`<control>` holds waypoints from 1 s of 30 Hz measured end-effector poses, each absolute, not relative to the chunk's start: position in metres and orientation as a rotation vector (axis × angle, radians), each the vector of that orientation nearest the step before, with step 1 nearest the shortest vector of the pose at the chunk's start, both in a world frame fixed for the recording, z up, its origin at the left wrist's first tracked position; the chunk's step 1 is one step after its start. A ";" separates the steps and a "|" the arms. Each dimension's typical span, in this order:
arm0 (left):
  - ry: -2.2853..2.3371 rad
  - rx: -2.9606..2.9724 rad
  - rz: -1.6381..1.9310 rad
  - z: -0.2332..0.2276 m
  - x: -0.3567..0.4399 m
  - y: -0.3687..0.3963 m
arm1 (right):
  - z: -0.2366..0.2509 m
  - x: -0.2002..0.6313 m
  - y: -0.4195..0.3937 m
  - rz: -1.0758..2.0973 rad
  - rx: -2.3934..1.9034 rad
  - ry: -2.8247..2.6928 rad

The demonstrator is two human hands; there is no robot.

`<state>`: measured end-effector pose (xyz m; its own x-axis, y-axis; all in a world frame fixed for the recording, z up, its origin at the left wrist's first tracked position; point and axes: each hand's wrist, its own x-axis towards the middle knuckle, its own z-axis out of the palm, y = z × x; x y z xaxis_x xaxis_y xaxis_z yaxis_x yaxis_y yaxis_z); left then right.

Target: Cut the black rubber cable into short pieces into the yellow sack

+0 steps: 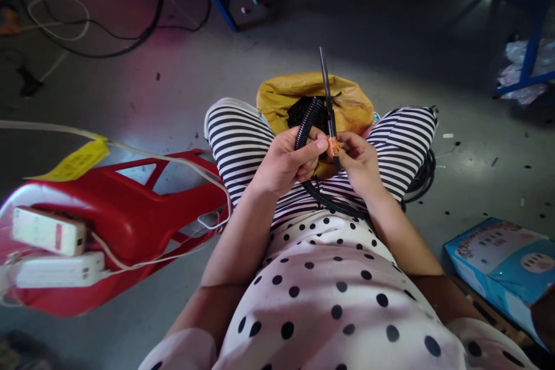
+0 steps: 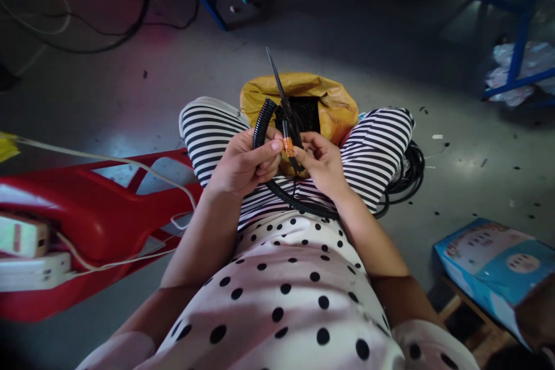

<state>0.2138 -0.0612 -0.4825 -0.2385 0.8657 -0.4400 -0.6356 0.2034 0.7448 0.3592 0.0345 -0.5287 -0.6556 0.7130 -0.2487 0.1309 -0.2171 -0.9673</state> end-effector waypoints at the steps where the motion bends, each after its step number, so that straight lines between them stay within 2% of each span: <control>1: 1.130 0.274 1.439 -0.483 0.214 -0.061 | -0.529 0.359 0.034 1.918 -0.995 -1.636; 8: 1.160 0.215 1.470 -0.484 0.216 -0.058 | -0.528 0.356 0.030 1.825 -1.047 -1.661; 19: 1.101 0.168 1.439 -0.485 0.217 -0.058 | -0.541 0.353 0.027 1.944 -0.987 -1.574; 30: 1.121 0.164 1.441 -0.479 0.221 -0.059 | -0.537 0.354 0.025 1.922 -0.946 -1.574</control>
